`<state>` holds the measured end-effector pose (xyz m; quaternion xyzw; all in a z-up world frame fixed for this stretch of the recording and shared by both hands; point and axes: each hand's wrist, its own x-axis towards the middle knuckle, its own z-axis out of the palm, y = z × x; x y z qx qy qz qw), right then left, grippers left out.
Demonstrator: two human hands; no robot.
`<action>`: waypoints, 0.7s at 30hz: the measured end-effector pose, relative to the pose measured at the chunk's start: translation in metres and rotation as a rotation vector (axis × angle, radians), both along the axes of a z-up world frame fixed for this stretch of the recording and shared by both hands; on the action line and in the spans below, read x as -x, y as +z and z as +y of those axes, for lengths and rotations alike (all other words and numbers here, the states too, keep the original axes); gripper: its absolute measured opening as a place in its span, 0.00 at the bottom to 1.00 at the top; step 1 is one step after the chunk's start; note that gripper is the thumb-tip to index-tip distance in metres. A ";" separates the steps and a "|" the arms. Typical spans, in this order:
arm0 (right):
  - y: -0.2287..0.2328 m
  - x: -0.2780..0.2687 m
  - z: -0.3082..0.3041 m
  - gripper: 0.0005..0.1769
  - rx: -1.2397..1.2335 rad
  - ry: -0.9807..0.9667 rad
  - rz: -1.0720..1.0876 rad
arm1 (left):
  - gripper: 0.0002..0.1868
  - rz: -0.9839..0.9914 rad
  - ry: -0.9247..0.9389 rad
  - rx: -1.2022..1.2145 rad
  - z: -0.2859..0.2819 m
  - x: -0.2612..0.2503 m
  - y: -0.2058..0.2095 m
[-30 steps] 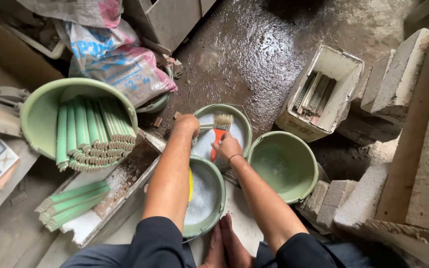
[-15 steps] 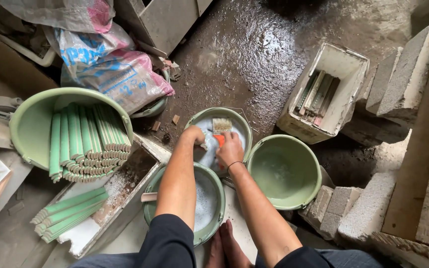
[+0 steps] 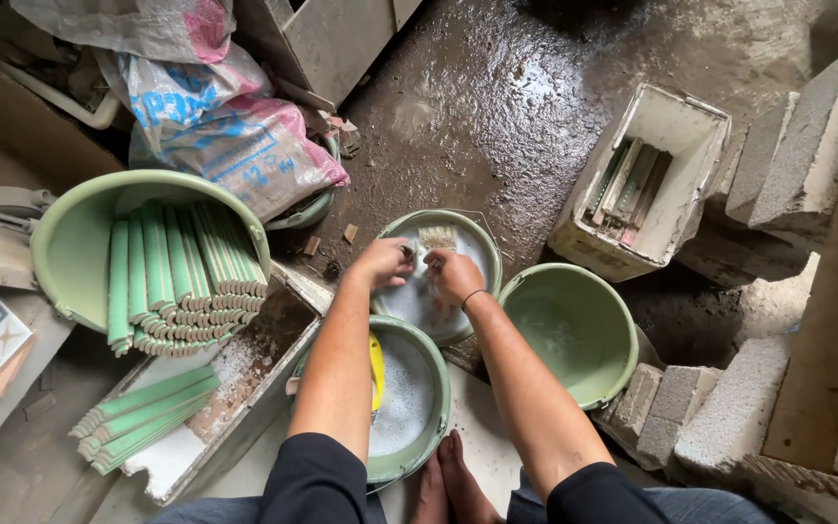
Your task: The person sits on the floor and uses an orange-handled brush to scrub a wooden stick in a bucket of soapy water. They repeatedly dip, scrub, and rinse the stick, then place it aside and pick up another to repeat the process.
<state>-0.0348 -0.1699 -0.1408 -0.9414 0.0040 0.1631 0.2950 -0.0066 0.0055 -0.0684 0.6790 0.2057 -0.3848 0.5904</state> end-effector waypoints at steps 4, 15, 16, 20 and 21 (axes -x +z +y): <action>-0.014 -0.021 0.003 0.12 0.078 0.029 0.011 | 0.25 -0.530 -0.409 -0.652 0.005 -0.010 -0.057; 0.006 -0.019 0.015 0.22 -0.105 -0.042 -0.093 | 0.16 -0.500 -0.443 -0.949 -0.004 -0.005 -0.007; 0.006 -0.016 0.016 0.22 -0.104 -0.041 -0.093 | 0.16 -0.500 -0.443 -0.948 -0.001 -0.006 -0.011; -0.004 -0.015 0.018 0.26 -0.212 -0.074 -0.121 | 0.17 -0.433 -0.408 -0.893 0.013 -0.004 -0.013; -0.008 -0.017 0.017 0.25 -0.227 -0.099 -0.159 | 0.17 -0.449 -0.419 -0.870 0.017 -0.002 -0.011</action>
